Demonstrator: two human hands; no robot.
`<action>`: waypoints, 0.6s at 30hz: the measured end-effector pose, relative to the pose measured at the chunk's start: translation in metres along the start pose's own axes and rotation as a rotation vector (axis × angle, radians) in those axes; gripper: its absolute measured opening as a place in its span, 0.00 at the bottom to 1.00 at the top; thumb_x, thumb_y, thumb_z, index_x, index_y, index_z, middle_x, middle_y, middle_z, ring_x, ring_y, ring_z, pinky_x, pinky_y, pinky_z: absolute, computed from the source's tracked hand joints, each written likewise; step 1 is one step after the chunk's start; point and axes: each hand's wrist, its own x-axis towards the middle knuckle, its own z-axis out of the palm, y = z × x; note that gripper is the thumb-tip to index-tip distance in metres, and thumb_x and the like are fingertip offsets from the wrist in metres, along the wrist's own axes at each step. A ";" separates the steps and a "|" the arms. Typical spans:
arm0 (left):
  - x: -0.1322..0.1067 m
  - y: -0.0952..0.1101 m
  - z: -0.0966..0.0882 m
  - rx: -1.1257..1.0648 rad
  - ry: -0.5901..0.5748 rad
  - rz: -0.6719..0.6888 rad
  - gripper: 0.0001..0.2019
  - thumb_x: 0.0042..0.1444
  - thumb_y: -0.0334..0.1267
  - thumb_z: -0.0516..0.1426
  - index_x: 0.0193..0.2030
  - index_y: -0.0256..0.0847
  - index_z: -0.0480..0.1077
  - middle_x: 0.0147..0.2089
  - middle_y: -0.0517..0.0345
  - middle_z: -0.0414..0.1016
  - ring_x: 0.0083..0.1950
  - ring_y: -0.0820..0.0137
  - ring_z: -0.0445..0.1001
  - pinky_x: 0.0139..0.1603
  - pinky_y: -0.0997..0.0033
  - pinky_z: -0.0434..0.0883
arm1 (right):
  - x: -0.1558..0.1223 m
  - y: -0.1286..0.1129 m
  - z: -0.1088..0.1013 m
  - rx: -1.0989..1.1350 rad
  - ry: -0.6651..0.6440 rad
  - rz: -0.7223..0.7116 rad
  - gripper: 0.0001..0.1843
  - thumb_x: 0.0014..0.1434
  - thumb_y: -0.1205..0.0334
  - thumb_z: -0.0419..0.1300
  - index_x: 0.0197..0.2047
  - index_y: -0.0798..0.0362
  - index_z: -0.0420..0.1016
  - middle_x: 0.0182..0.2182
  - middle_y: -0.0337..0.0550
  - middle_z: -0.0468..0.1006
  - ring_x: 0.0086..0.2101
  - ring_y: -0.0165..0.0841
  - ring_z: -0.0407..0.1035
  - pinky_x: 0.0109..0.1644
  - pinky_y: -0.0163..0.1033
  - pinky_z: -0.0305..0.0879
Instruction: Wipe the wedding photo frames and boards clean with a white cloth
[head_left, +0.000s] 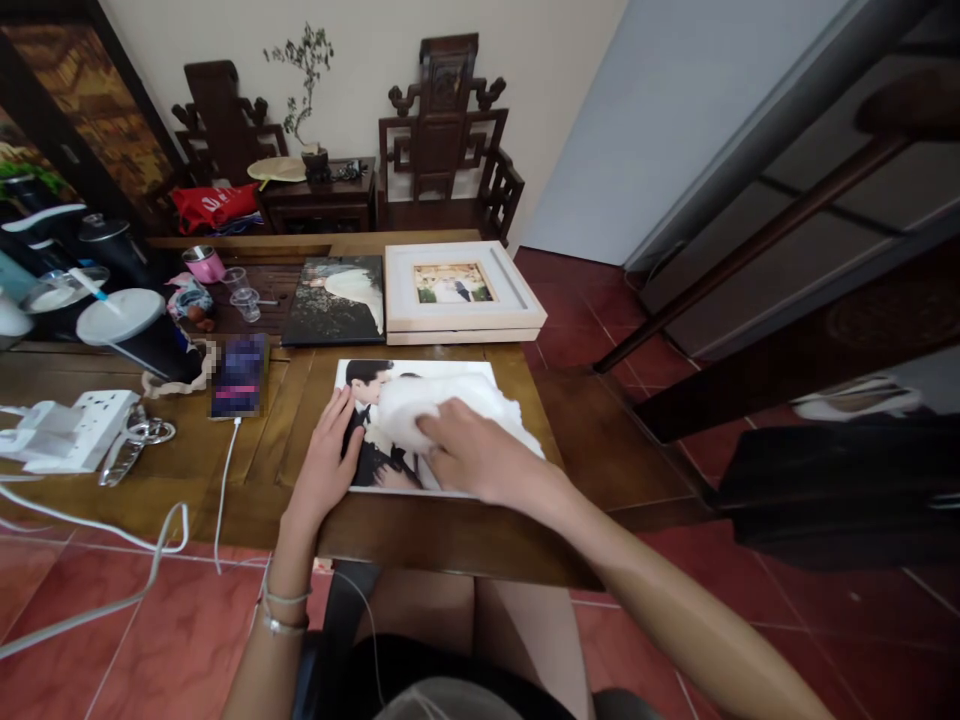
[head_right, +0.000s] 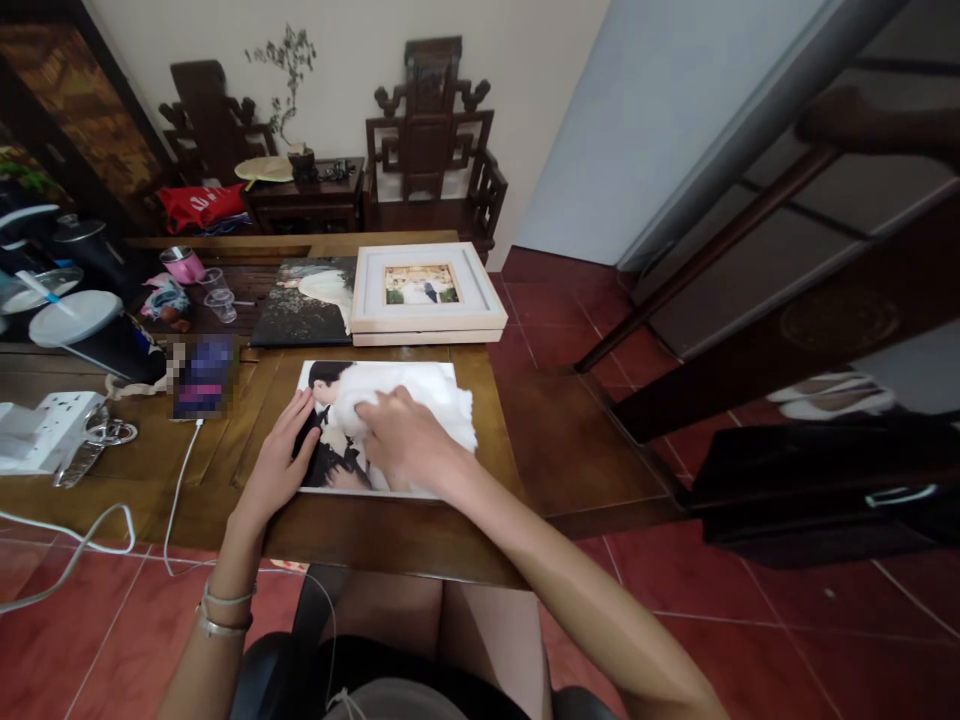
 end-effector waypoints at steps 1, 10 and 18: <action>0.000 0.000 0.000 -0.002 0.002 0.002 0.24 0.66 0.39 0.46 0.68 0.42 0.53 0.71 0.48 0.53 0.72 0.64 0.47 0.70 0.53 0.51 | 0.016 0.002 0.000 -0.012 0.022 0.019 0.14 0.55 0.74 0.50 0.41 0.57 0.73 0.44 0.56 0.73 0.47 0.46 0.65 0.47 0.48 0.65; 0.001 0.002 -0.001 0.012 0.026 0.012 0.23 0.66 0.38 0.47 0.67 0.42 0.55 0.69 0.46 0.56 0.71 0.62 0.52 0.69 0.51 0.53 | 0.035 0.007 0.064 -0.011 0.231 -0.053 0.18 0.49 0.73 0.54 0.43 0.55 0.75 0.63 0.54 0.59 0.64 0.55 0.39 0.63 0.68 0.37; 0.001 0.004 -0.001 0.011 0.026 0.006 0.22 0.66 0.38 0.47 0.67 0.43 0.56 0.69 0.47 0.56 0.71 0.62 0.52 0.69 0.50 0.54 | -0.084 -0.016 0.053 0.211 0.002 -0.242 0.22 0.41 0.77 0.51 0.39 0.51 0.73 0.55 0.48 0.69 0.63 0.45 0.48 0.65 0.56 0.49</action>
